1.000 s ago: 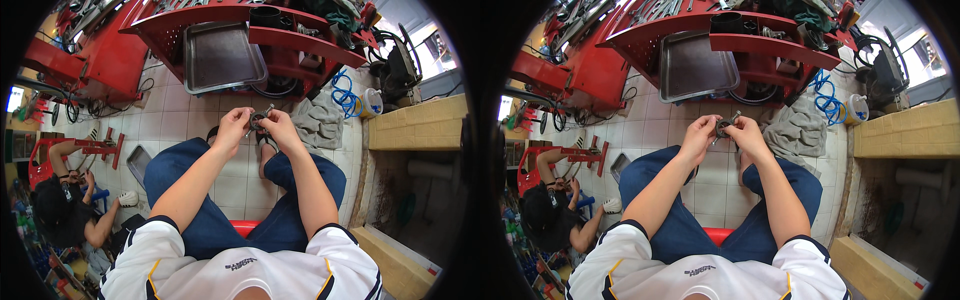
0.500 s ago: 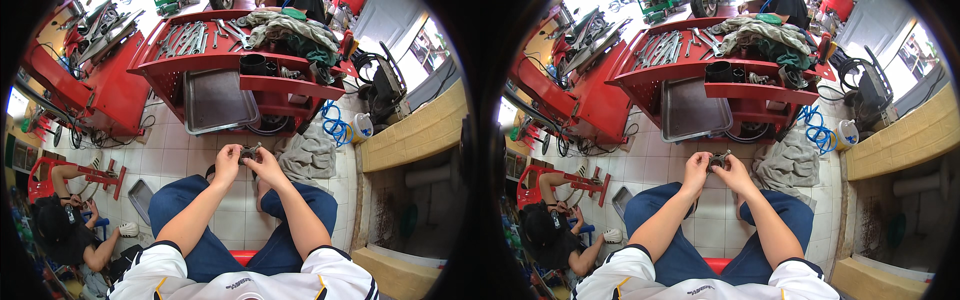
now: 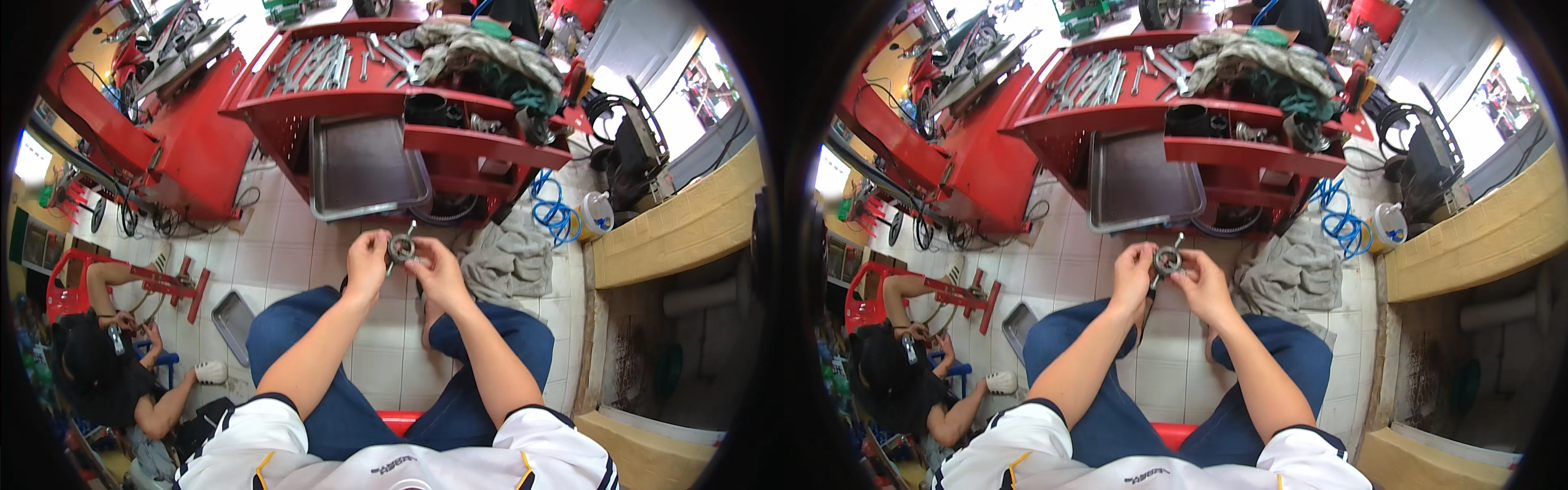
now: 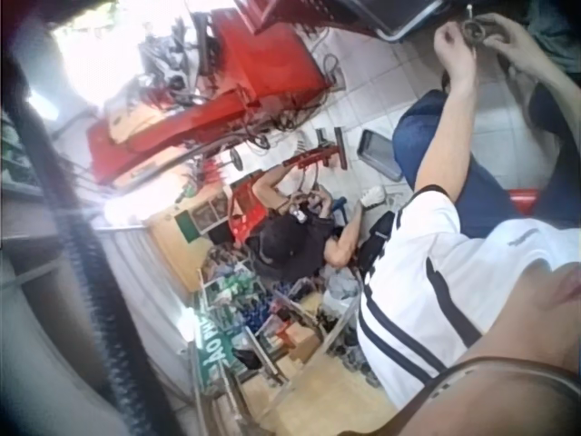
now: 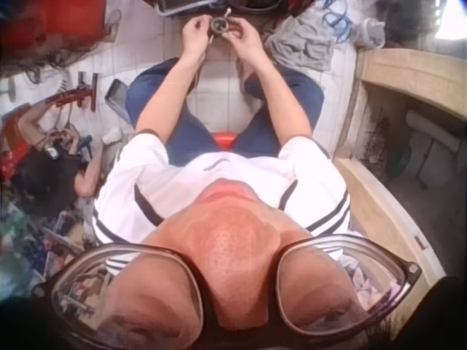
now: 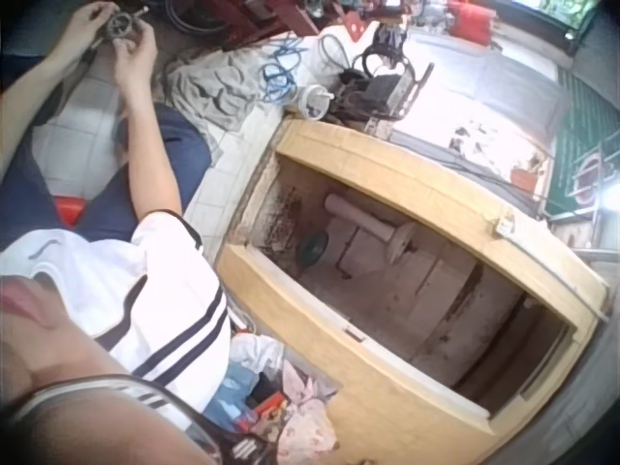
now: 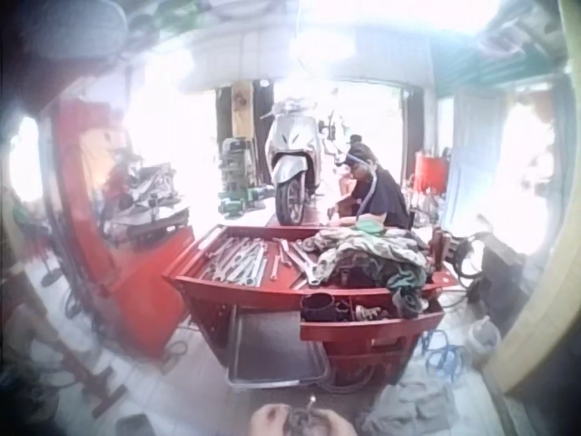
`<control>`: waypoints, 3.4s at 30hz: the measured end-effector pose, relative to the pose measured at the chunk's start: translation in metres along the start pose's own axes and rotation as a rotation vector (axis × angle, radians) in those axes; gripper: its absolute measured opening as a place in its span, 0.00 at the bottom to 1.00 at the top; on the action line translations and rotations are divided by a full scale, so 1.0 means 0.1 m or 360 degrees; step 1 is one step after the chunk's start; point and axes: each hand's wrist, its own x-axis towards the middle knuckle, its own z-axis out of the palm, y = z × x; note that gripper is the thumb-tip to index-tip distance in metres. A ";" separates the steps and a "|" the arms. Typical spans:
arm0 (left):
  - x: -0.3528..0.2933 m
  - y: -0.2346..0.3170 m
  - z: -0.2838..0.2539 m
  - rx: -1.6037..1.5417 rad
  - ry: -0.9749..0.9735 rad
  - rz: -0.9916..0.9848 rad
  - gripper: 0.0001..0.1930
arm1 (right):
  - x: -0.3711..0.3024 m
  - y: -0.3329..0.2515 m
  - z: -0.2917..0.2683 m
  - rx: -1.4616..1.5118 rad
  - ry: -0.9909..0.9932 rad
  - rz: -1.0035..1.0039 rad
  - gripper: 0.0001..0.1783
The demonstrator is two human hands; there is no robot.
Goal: The person sits on a low stool in a workshop and assembles a small mechanical component by hand. They insert a small metal ring into a circular housing, then insert a long metal rod into the assembly, and finally place the assembled parts into a metal tray.
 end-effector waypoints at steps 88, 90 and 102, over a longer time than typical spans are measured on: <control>-0.11 0.57 0.00 -0.0946 -0.0593 -0.0788 0.26 | -0.25 -0.53 0.02 -0.0756 -0.0298 -0.1124 0.17; -0.10 0.64 -0.05 -0.1025 -0.0686 -0.0603 0.23 | -0.23 -0.52 0.00 -0.0697 -0.0146 -0.1169 0.16; -0.17 0.59 -0.06 -0.0086 -0.1034 -0.0234 0.38 | 0.05 -0.47 -0.28 0.0184 0.0361 -0.0347 0.13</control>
